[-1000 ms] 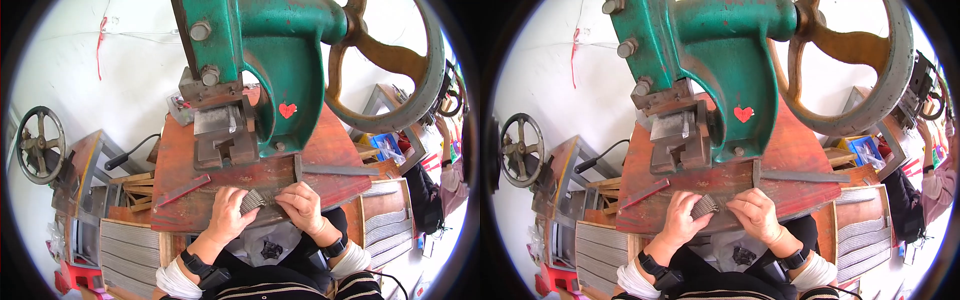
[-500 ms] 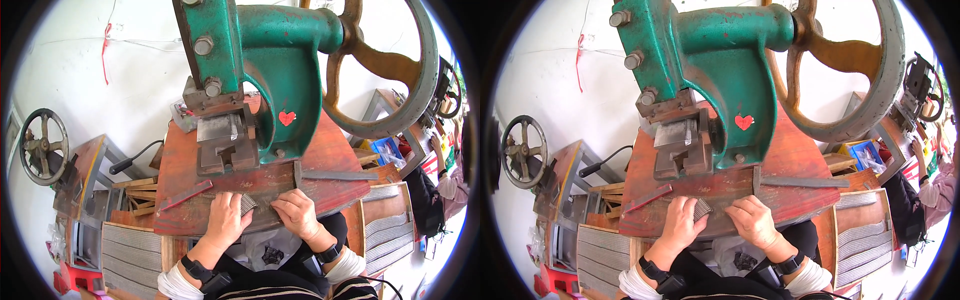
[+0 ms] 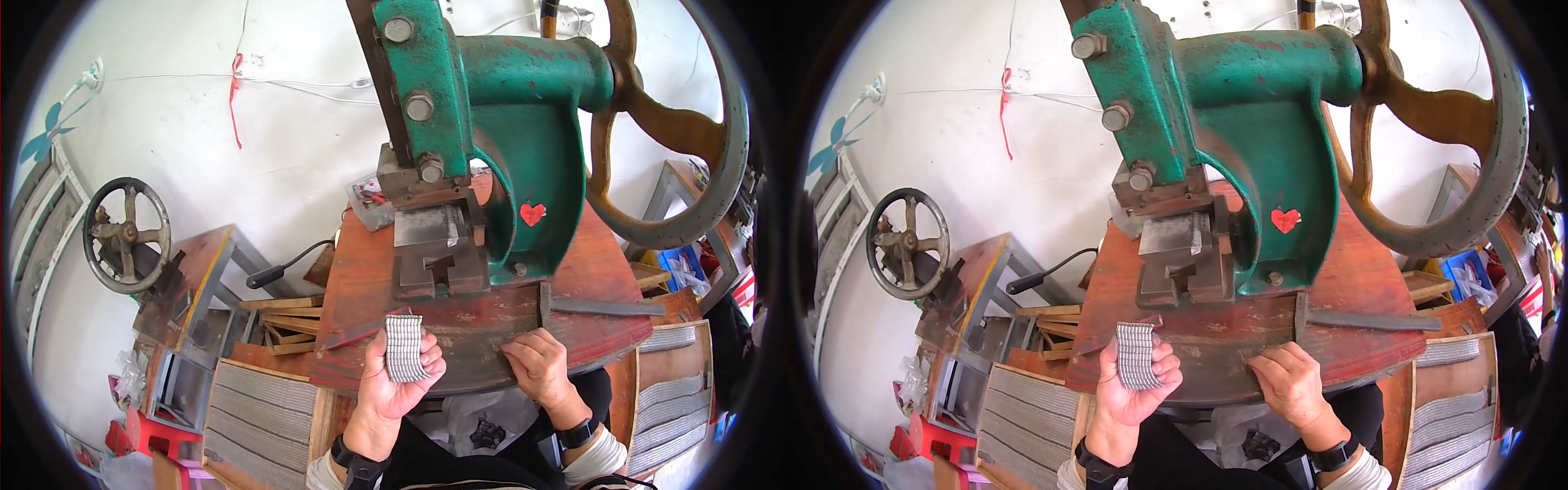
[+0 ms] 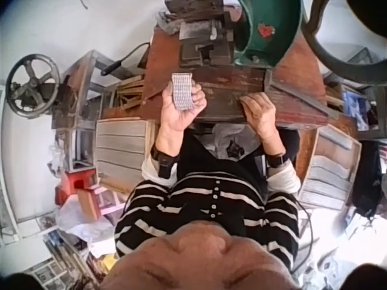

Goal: Joining and pressing small metal U-shaped components using a manual press machine.

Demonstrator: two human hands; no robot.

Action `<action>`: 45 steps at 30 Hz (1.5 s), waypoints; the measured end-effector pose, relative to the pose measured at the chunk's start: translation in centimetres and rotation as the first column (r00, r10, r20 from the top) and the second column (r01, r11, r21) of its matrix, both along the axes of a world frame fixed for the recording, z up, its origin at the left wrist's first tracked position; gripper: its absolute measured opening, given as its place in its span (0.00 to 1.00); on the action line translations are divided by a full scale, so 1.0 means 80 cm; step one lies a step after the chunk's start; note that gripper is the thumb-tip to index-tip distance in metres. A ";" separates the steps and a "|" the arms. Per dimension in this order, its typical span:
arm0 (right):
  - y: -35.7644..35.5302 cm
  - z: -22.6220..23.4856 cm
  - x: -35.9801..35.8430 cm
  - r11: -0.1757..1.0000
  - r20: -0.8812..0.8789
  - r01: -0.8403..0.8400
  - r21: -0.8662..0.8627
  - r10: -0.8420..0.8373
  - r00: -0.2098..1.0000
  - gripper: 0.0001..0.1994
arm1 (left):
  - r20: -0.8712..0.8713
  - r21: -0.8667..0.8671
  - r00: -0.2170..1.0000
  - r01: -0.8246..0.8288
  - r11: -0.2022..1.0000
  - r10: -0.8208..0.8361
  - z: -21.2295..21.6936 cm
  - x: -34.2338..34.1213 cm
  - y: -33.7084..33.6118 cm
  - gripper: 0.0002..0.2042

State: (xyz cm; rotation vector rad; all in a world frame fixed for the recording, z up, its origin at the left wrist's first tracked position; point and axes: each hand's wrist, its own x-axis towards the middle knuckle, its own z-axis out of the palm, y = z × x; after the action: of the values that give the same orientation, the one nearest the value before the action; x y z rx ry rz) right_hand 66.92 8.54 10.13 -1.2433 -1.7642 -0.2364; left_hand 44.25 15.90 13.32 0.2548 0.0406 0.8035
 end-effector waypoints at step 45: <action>-0.004 0.003 -0.015 0.999 -0.140 -0.017 -0.030 0.013 0.990 0.13 | -0.132 0.000 0.991 -0.027 1.000 0.027 -0.008 -0.003 -0.019 0.29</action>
State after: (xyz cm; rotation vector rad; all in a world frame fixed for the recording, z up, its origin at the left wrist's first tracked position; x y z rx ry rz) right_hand 65.71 8.25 10.34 -1.2385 -1.6614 -0.1102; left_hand 44.04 14.41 12.68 0.3058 0.1690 0.8128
